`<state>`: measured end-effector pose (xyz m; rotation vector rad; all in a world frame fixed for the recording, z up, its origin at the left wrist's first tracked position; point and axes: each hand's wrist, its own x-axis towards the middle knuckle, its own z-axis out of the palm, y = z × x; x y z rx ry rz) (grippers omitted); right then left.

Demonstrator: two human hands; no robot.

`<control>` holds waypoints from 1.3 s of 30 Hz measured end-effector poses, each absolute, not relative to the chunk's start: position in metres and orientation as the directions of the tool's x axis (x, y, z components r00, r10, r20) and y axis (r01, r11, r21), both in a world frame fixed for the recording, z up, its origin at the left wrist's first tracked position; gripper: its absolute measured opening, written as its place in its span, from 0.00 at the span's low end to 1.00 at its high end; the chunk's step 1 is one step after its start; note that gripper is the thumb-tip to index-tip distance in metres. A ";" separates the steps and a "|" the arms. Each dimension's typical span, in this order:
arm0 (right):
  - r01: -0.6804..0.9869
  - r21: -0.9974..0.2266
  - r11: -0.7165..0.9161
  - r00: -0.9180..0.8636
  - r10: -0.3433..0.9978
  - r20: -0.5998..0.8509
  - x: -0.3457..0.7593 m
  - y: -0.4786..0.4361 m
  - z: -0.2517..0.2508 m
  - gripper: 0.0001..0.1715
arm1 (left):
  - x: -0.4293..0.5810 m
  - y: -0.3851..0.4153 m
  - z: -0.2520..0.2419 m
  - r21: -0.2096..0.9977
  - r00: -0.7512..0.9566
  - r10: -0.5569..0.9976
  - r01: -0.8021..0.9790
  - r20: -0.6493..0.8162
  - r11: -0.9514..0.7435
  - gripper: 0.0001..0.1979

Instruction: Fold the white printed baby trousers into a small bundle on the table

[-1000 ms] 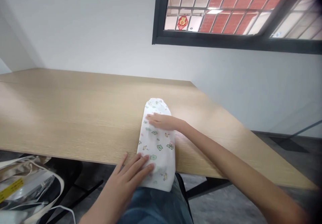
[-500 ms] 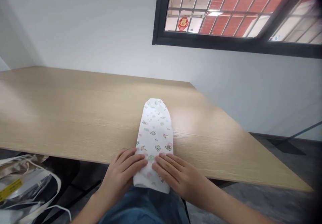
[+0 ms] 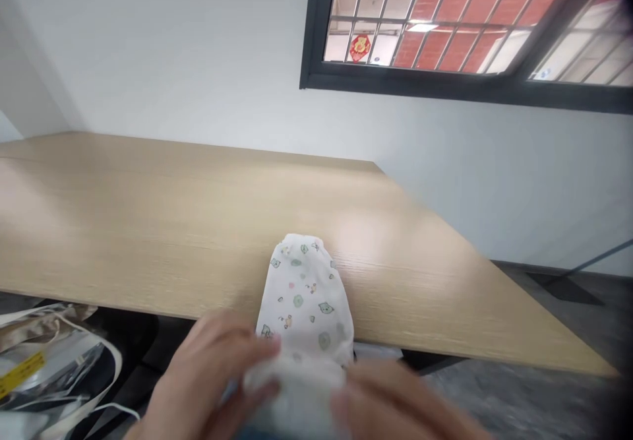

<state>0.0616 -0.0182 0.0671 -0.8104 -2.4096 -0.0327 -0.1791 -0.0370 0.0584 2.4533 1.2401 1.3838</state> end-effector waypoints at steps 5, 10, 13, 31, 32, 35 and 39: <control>0.574 -0.309 0.758 -0.489 0.620 0.613 0.044 0.080 0.094 0.23 | -0.150 0.069 0.096 0.398 0.230 0.889 0.829 0.396 -0.392 0.13; 0.787 -0.370 0.494 -0.467 0.868 0.166 0.028 0.160 0.077 0.20 | -0.134 0.148 0.083 0.255 0.174 0.985 0.951 0.018 -0.172 0.13; 0.813 -0.315 0.490 -0.523 0.852 -0.021 0.029 0.167 0.070 0.18 | -0.137 0.164 0.064 0.231 0.199 0.976 0.957 -0.088 -0.175 0.14; 0.754 -0.003 0.657 -0.632 0.727 0.268 0.000 0.015 0.021 0.37 | -0.118 0.150 0.047 0.278 0.792 0.611 0.587 -0.001 -0.760 0.21; 0.755 0.009 0.656 -0.631 0.723 0.280 -0.002 0.009 0.017 0.37 | -0.113 0.162 0.047 0.276 0.774 0.633 0.608 0.002 -0.745 0.22; 0.751 0.037 0.659 -0.629 0.698 0.343 -0.003 -0.002 0.006 0.36 | -0.099 0.188 0.049 0.284 0.725 0.688 0.662 -0.012 -0.693 0.23; 0.728 0.056 0.683 -0.640 0.649 0.410 0.001 -0.014 -0.001 0.37 | -0.091 0.200 0.048 0.274 0.693 0.721 0.694 -0.004 -0.665 0.20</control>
